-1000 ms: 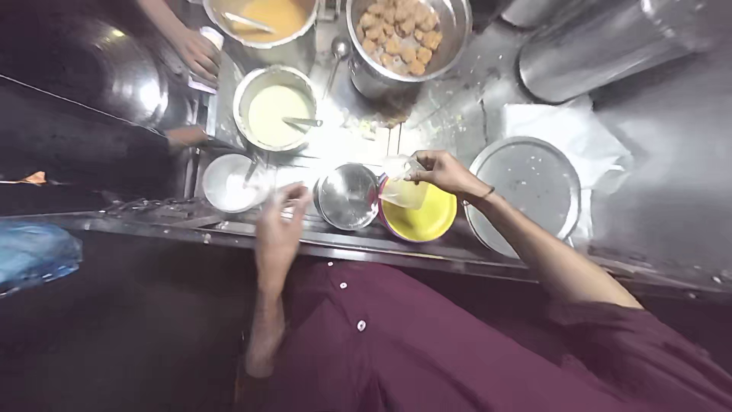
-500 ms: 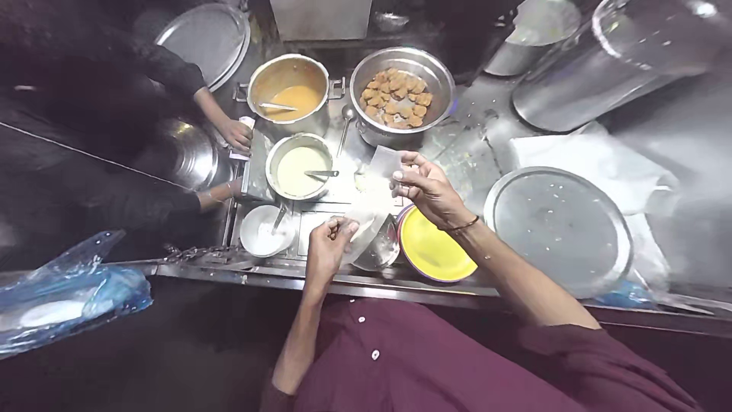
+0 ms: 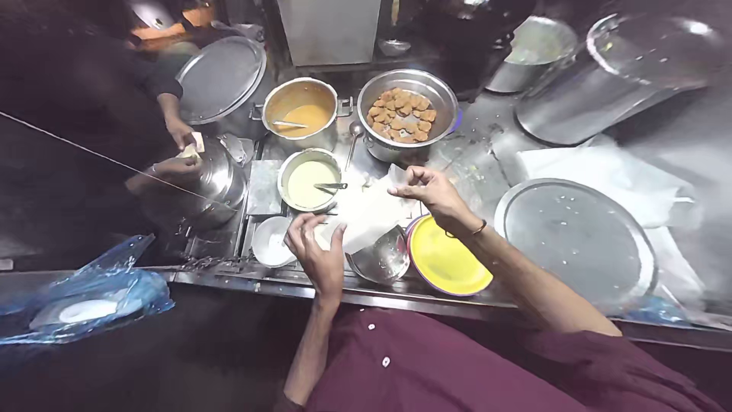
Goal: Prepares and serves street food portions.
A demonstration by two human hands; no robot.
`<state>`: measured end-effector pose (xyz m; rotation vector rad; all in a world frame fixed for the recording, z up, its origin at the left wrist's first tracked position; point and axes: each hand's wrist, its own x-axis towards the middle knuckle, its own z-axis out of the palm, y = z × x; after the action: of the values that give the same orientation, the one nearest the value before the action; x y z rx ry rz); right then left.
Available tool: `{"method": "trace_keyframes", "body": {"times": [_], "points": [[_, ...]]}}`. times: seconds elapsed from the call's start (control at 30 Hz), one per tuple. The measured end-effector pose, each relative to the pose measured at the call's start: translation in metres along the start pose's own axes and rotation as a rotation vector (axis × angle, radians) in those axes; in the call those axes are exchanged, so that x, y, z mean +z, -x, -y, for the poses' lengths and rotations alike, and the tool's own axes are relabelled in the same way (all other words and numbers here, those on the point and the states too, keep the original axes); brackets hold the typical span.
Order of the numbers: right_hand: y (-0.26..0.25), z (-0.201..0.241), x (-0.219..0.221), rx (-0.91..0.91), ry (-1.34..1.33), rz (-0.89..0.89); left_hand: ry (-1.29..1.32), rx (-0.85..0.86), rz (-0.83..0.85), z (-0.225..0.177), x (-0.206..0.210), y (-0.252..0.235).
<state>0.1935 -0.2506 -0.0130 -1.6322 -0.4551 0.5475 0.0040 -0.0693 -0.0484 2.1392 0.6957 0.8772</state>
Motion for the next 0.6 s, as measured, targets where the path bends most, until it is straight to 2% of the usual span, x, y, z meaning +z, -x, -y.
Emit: {"method": "trace_keyframes", "body": {"times": [0.03, 0.1, 0.17, 0.2, 0.27, 0.3, 0.37, 0.43, 0.47, 0.53, 0.6], "points": [[0.001, -0.003, 0.011, 0.02, -0.058, -0.006, 0.049, 0.076, -0.053, -0.01, 0.003, 0.003], [0.011, -0.002, 0.039, 0.121, -0.192, 0.063, 0.258, 0.119, 0.059, -0.029, 0.013, 0.009], [0.024, -0.001, 0.062, 0.222, -0.408, 0.147, 0.513, 0.002, 0.191, -0.034, 0.023, 0.007], [0.027, -0.003, 0.067, 0.222, -0.549, 0.137, 0.604, -0.038, 0.167, -0.029, 0.023, 0.002], [0.021, -0.011, 0.064, 0.105, -0.766, 0.042, 0.657, -0.052, 0.048, -0.009, 0.012, -0.016], [0.017, -0.012, 0.061, 0.03, -0.764, -0.019, 0.675, -0.068, 0.028, 0.0, 0.004, -0.023], [0.015, -0.007, 0.066, -0.02, -0.628, -0.088, 0.653, -0.105, 0.158, 0.006, -0.006, -0.029], [0.02, 0.0, 0.083, 0.032, -0.536, -0.009, 0.56, -0.122, 0.322, -0.007, -0.003, -0.025], [0.023, 0.002, 0.092, 0.069, -0.546, 0.055, 0.518, -0.092, 0.316, -0.013, 0.003, -0.02], [0.025, 0.0, 0.099, 0.097, -0.61, 0.137, 0.526, -0.021, 0.163, -0.014, 0.009, -0.014], [0.02, -0.001, 0.094, 0.042, -0.692, 0.145, 0.658, -0.077, 0.029, -0.007, 0.004, -0.021]]}}
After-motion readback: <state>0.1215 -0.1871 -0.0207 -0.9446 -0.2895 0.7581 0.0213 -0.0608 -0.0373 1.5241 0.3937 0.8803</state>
